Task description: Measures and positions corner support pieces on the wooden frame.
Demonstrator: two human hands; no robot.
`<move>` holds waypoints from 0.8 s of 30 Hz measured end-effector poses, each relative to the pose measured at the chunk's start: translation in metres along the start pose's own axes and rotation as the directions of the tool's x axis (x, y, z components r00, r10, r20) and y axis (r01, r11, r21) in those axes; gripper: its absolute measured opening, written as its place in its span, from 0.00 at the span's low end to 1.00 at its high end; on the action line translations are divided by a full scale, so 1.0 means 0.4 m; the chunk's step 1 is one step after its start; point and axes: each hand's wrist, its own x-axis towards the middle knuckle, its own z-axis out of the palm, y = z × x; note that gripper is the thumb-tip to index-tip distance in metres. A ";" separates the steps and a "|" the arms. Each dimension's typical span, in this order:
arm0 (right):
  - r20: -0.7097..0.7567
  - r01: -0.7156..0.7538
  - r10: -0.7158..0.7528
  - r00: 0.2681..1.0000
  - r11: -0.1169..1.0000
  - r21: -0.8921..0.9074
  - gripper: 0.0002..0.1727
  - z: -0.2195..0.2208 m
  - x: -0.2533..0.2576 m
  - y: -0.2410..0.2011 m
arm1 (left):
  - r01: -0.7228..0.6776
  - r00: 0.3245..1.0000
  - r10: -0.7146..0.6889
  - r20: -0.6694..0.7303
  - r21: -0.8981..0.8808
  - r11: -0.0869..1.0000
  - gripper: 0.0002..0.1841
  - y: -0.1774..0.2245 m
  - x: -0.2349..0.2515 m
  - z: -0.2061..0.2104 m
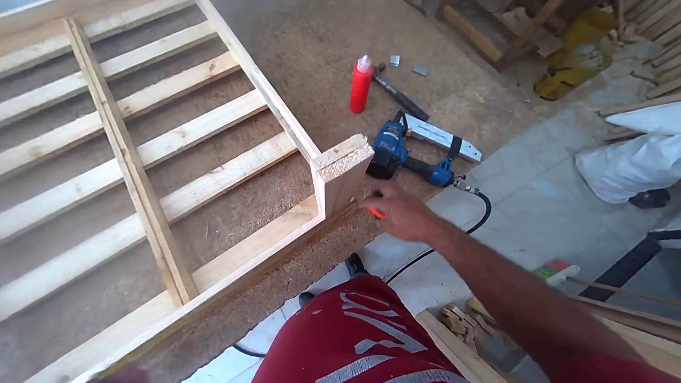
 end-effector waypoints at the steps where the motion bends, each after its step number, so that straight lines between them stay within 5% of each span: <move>1: 0.025 0.012 -0.013 1.000 0.999 0.034 0.35 0.029 -0.020 -0.016 | 0.112 0.971 -0.140 0.196 0.148 0.983 0.20 -0.042 -0.054 0.083; 3: 0.066 -0.004 -0.001 0.998 0.997 0.075 0.40 0.096 -0.055 -0.036 | 0.115 0.823 -0.418 0.385 0.608 0.786 0.20 -0.113 -0.179 0.288; 4: 0.091 -0.031 0.023 0.996 0.996 0.087 0.40 0.126 -0.061 -0.023 | -0.030 0.750 -0.525 0.401 0.815 0.579 0.18 -0.133 -0.215 0.384; 6: 0.121 -0.097 0.083 0.989 0.988 0.117 0.36 0.164 -0.061 0.043 | -0.367 0.688 -0.602 0.405 0.910 0.193 0.16 -0.160 -0.220 0.515; 7: 0.108 -0.137 0.124 0.986 0.983 0.124 0.34 0.170 -0.056 0.085 | -0.458 0.709 -0.554 0.436 0.882 0.108 0.17 -0.161 -0.210 0.562; 9: 0.023 -0.226 0.225 0.974 0.966 0.129 0.33 0.178 -0.033 0.158 | -0.625 0.741 -0.271 0.614 0.779 0.057 0.20 -0.161 -0.190 0.663; 11: -0.031 -0.311 0.313 0.949 0.948 0.067 0.33 0.196 0.010 0.207 | -0.740 0.668 -0.068 0.741 0.671 0.049 0.22 -0.191 -0.154 0.784; 13: -0.043 -0.330 0.330 0.943 0.944 0.011 0.31 0.217 0.051 0.216 | -0.747 0.654 -0.116 0.747 0.663 0.054 0.33 -0.245 -0.114 0.895; 16: -0.139 -0.212 0.225 0.964 0.972 0.099 0.32 0.179 0.078 0.148 | -0.711 0.692 -0.205 0.692 0.703 -0.026 0.23 -0.320 -0.071 0.991; 20: -0.274 0.070 0.014 0.962 0.954 0.293 0.22 0.138 0.113 0.066 | -0.682 0.730 -0.153 0.667 0.727 -0.080 0.19 -0.355 -0.063 0.991; 24: -0.271 0.142 -0.074 0.960 0.960 0.241 0.08 0.161 0.145 0.060 | -0.726 0.687 -0.109 0.718 0.684 -0.073 0.20 -0.367 -0.054 0.974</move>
